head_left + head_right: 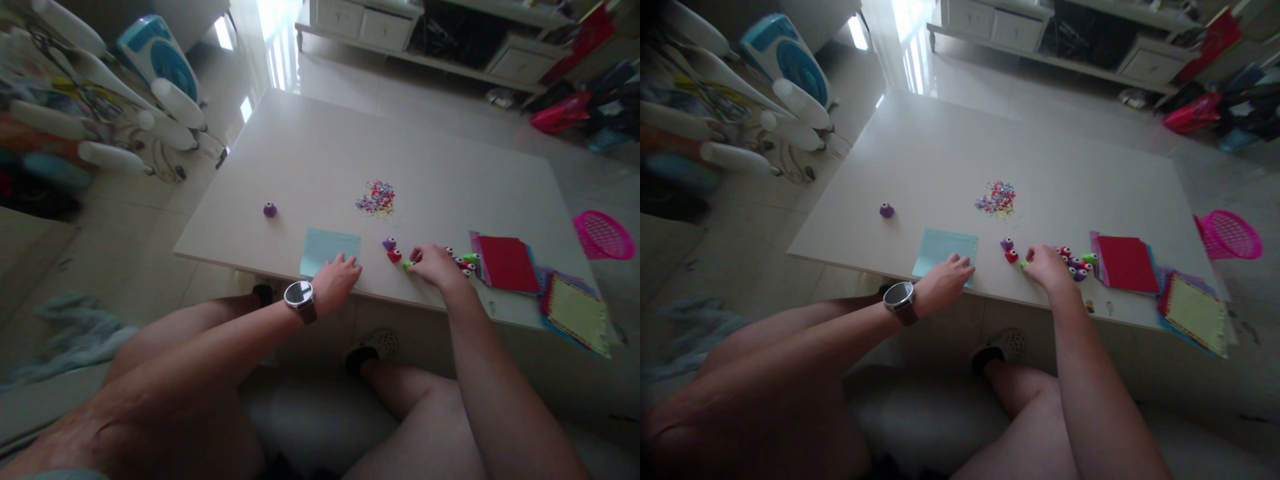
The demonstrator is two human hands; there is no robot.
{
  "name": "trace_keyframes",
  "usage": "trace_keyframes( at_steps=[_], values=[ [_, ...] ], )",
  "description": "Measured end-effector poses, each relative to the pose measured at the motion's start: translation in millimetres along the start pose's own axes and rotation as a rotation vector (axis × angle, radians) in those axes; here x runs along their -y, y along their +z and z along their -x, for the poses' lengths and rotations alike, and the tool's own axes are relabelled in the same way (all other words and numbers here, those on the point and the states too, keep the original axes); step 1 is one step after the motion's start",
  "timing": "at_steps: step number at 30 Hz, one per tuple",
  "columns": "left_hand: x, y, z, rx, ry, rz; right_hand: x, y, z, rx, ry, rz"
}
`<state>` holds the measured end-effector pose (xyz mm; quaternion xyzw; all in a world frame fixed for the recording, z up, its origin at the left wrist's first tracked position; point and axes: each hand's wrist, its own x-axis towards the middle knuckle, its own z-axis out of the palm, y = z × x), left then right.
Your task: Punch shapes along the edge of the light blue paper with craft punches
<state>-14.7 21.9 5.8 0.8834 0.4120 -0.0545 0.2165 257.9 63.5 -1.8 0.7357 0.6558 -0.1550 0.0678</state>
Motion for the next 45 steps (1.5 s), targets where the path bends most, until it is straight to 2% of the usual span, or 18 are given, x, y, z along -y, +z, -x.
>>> trace_keyframes(
  at_steps=[8, 14, 20, 27, 33, 45],
  values=[
    [-3.2, -1.3, -2.4, 0.015, -0.015, -0.002, 8.5, -3.4, -1.0, 0.192, -0.052, -0.176],
    [-1.2, 3.9, -5.6, -0.010, 0.008, 0.001, 17.7, -4.2, 0.3, 0.265, -0.128, -0.374],
    [-0.6, 10.1, -9.9, -0.035, 0.062, 0.032, 33.1, -0.7, 5.1, 0.235, -0.179, -0.395],
    [-1.6, 12.8, -9.6, -0.044, 0.064, 0.017, 51.2, 8.2, 6.5, 0.161, -0.263, -0.379],
    [-1.3, 14.2, -10.8, -0.046, 0.069, 0.013, 55.5, 13.4, 5.9, 0.151, -0.314, -0.422],
    [-3.7, 11.4, -10.1, -0.032, 0.081, -0.028, 59.7, 13.2, 9.0, 0.157, -0.292, -0.469]
  ],
)
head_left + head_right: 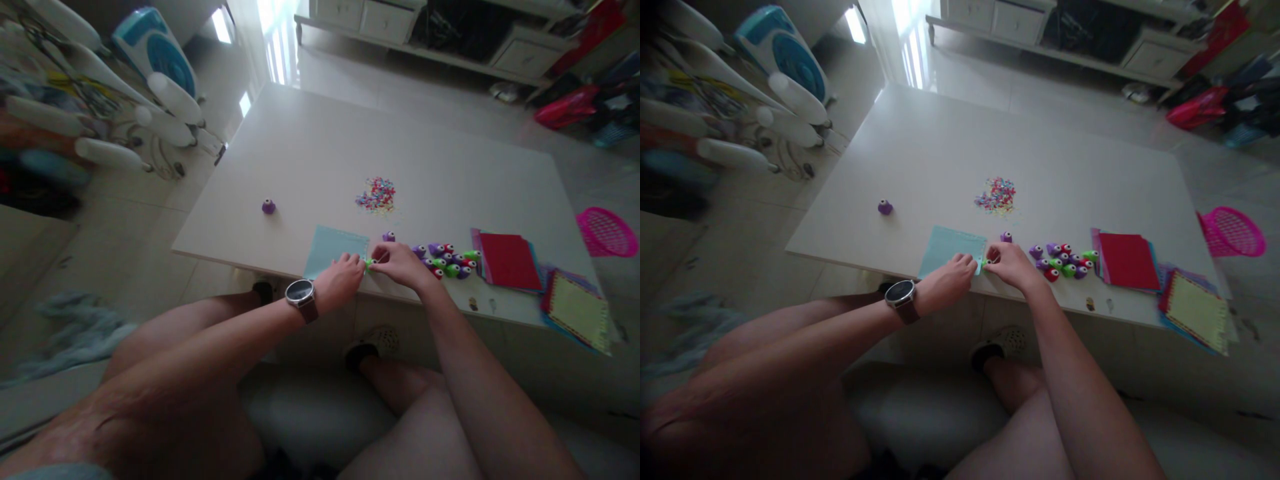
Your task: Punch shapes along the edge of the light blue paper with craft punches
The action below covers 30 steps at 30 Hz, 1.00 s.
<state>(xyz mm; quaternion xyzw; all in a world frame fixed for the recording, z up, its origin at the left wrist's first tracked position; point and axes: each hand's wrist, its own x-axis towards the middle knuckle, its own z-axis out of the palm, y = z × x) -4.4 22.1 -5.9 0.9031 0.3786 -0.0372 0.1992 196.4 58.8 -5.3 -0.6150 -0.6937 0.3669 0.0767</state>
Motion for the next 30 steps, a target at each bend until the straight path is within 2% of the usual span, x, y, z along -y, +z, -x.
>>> trace_keyframes(
  at_steps=[7, 13, 21, 26, 30],
  values=[
    [-1.1, -2.3, 2.0, 0.008, -0.023, 0.028, 7.4, 0.3, 1.1, -0.010, -0.073, 0.039],
    [-0.2, -9.7, 5.2, 0.041, -0.001, 0.048, 1.9, 1.2, 0.2, -0.003, -0.124, 0.032],
    [3.0, -8.7, 5.2, 0.039, 0.009, 0.074, -1.4, 0.8, 0.6, 0.081, -0.020, -0.036],
    [4.5, -7.9, 5.2, 0.036, 0.022, 0.059, 3.3, 1.7, 0.3, 0.049, -0.050, -0.005],
    [6.9, -10.9, 6.0, 0.047, 0.021, 0.045, 3.4, 2.5, -0.3, 0.046, -0.026, -0.068]
  ],
)
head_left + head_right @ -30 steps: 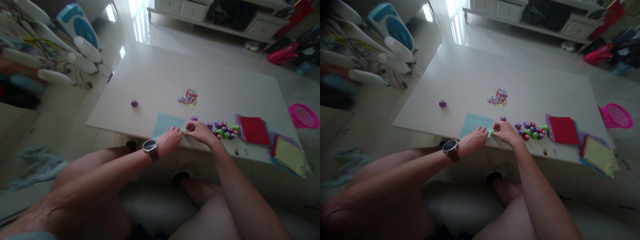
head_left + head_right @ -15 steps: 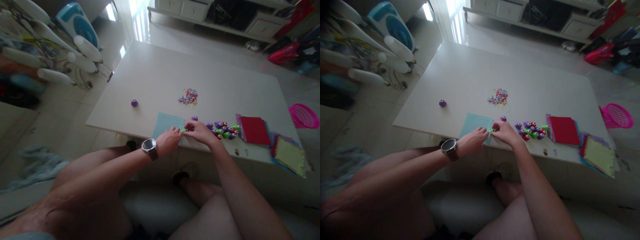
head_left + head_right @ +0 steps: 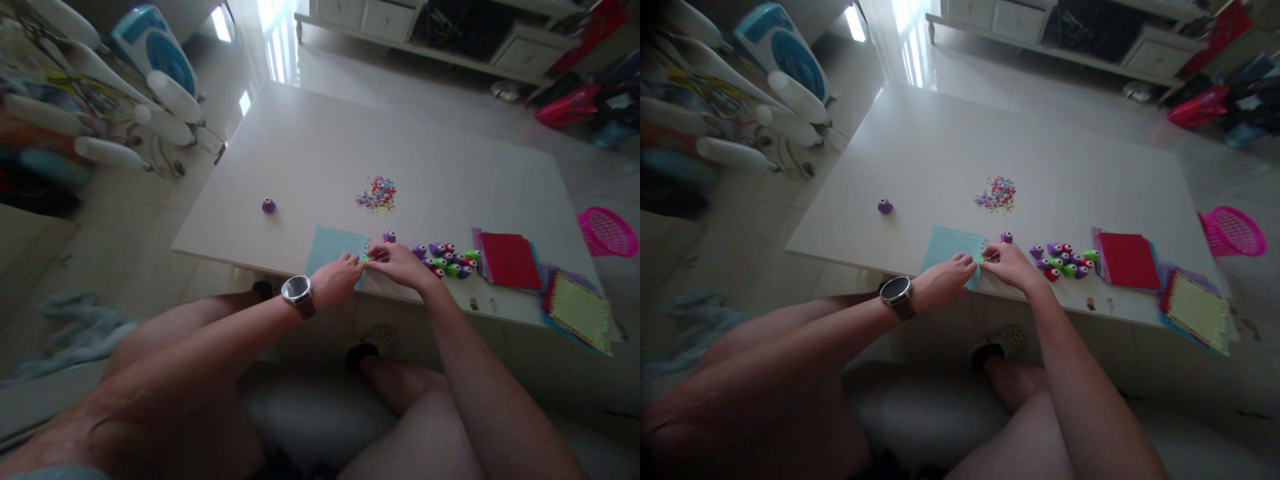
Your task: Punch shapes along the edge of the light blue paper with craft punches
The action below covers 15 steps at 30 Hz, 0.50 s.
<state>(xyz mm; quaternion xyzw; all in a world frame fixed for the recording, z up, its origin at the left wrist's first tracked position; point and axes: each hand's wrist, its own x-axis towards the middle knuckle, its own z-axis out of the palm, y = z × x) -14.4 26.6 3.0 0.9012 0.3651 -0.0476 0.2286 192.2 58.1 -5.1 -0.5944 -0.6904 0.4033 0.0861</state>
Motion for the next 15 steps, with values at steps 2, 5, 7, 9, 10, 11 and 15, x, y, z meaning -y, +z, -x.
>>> trace_keyframes(
  at_steps=[2, 5, 7, 9, 10, 11, 15],
  values=[
    [1.5, -2.4, 0.7, 0.008, 0.012, -0.012, -0.8, 0.0, -0.6, -0.006, 0.028, -0.020],
    [3.3, -4.5, 1.4, 0.017, 0.027, -0.019, -1.2, -0.3, -1.7, -0.006, 0.071, -0.013],
    [3.7, -4.6, 1.4, 0.018, 0.028, -0.018, -1.1, -0.3, -2.2, -0.004, 0.083, -0.017],
    [3.6, -4.2, 1.1, 0.020, 0.030, -0.022, -0.9, -0.1, -2.4, -0.011, 0.086, -0.018],
    [3.6, -3.9, 0.9, 0.021, 0.030, -0.024, -0.8, 0.2, -2.4, -0.016, 0.084, -0.020],
    [3.6, -3.7, 0.6, 0.022, 0.031, -0.028, -0.5, 0.5, -2.3, -0.022, 0.081, -0.023],
    [5.6, -1.7, -0.5, 0.008, 0.050, -0.037, 2.8, 2.3, -2.1, -0.049, 0.061, -0.023]
  ],
)
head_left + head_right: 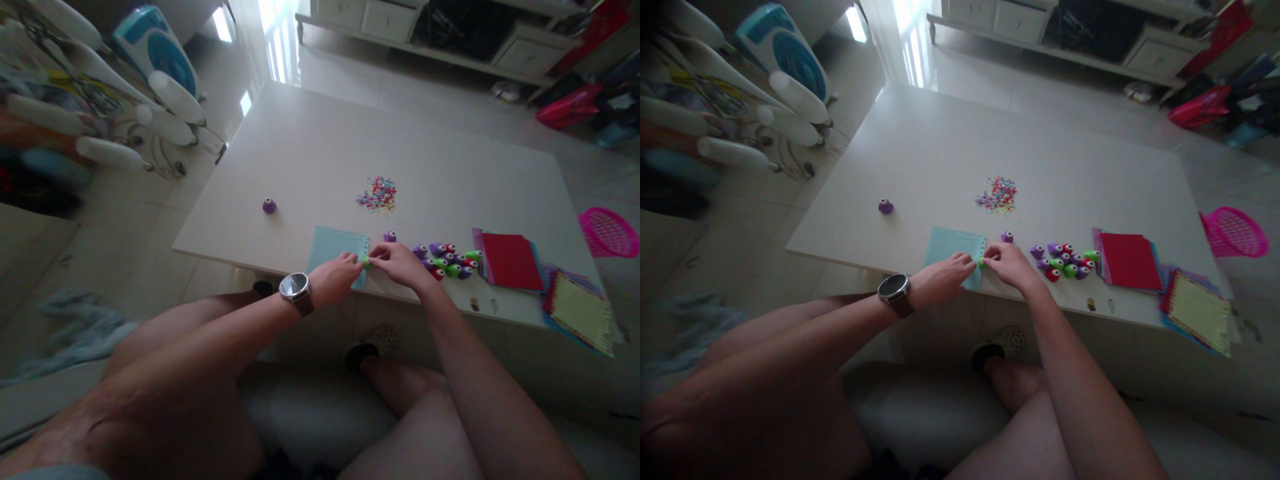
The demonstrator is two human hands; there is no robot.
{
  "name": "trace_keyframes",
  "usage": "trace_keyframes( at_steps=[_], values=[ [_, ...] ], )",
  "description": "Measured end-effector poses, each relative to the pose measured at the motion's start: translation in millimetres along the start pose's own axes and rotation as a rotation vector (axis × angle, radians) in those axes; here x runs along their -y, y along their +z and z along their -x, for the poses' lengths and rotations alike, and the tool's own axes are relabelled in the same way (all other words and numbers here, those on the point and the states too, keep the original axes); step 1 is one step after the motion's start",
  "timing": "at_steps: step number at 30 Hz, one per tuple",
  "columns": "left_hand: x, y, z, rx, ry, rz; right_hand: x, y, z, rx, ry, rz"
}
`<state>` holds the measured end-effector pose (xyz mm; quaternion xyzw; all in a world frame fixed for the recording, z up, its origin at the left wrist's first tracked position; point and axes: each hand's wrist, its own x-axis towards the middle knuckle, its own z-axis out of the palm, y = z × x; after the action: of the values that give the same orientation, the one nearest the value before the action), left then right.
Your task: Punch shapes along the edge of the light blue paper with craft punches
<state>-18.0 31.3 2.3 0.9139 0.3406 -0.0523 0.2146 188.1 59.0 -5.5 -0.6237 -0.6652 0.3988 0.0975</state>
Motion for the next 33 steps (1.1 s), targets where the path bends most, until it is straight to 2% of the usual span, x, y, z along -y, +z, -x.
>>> trace_keyframes(
  at_steps=[7, 15, 22, 27, 33],
  values=[
    [6.6, 5.6, -1.6, -0.045, 0.034, 0.024, 5.8, 3.3, 0.3, -0.029, 0.000, 0.002],
    [7.6, 5.4, -1.0, -0.105, 0.087, 0.064, -4.2, 8.6, -4.7, -0.062, -0.026, -0.044],
    [8.4, 2.2, -0.7, -0.043, 0.057, 0.112, -8.3, 15.0, -13.4, -0.078, 0.060, -0.047],
    [7.5, 2.6, -1.4, -0.047, 0.046, 0.093, -1.1, 17.6, -13.1, -0.134, 0.085, 0.072],
    [5.8, -1.1, -5.4, -0.052, 0.030, 0.112, 9.3, 20.3, -11.5, -0.151, 0.142, 0.096]
  ],
)
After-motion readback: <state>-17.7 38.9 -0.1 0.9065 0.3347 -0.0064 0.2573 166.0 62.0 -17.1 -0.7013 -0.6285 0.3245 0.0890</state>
